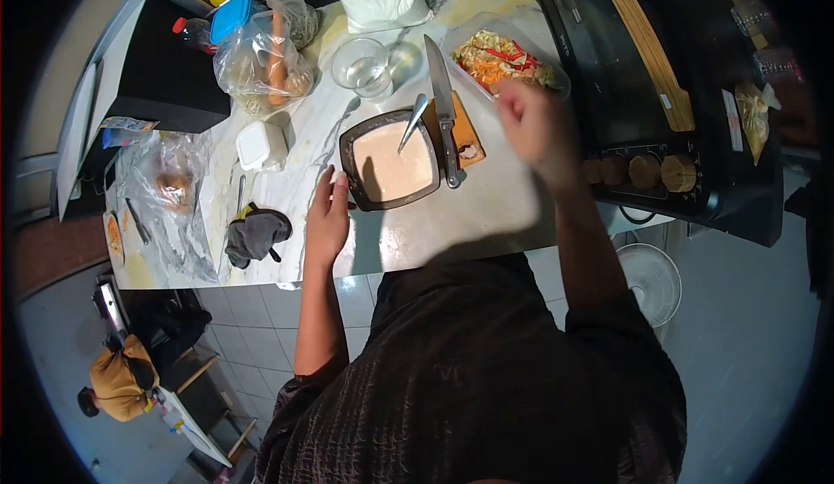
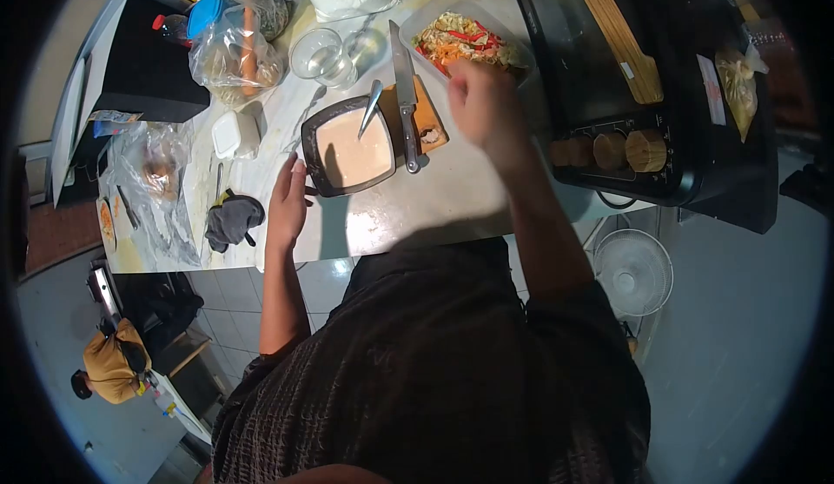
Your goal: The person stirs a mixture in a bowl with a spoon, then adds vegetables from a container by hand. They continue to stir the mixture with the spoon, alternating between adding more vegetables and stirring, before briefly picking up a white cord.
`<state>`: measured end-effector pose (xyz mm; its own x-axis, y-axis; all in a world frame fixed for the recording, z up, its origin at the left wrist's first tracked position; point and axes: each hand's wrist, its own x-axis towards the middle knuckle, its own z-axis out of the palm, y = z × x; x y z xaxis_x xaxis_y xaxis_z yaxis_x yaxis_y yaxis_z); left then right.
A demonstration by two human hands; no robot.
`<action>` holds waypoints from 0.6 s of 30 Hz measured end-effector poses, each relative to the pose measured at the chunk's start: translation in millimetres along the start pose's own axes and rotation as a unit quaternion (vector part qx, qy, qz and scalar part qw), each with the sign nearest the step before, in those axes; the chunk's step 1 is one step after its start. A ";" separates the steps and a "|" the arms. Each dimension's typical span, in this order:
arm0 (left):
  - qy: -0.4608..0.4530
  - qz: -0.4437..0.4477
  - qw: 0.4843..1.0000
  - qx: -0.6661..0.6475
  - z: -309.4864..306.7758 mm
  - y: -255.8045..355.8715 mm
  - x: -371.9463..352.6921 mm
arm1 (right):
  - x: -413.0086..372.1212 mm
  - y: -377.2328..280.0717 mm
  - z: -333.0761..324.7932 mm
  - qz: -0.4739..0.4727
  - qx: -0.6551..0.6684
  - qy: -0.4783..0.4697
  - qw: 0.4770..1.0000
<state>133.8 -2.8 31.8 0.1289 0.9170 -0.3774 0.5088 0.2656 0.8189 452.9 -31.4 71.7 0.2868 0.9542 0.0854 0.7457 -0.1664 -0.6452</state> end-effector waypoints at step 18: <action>0.102 0.073 0.987 -0.101 16.1 1.9 -7.6 | 109.0 17.3 18.5 -0.008 -0.241 -0.269 0.932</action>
<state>147.5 -14.1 29.3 0.0047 0.9854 -0.1703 0.3155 0.1601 0.9353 486.0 74.4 55.8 0.0267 0.9223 -0.3855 0.9682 -0.1198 -0.2198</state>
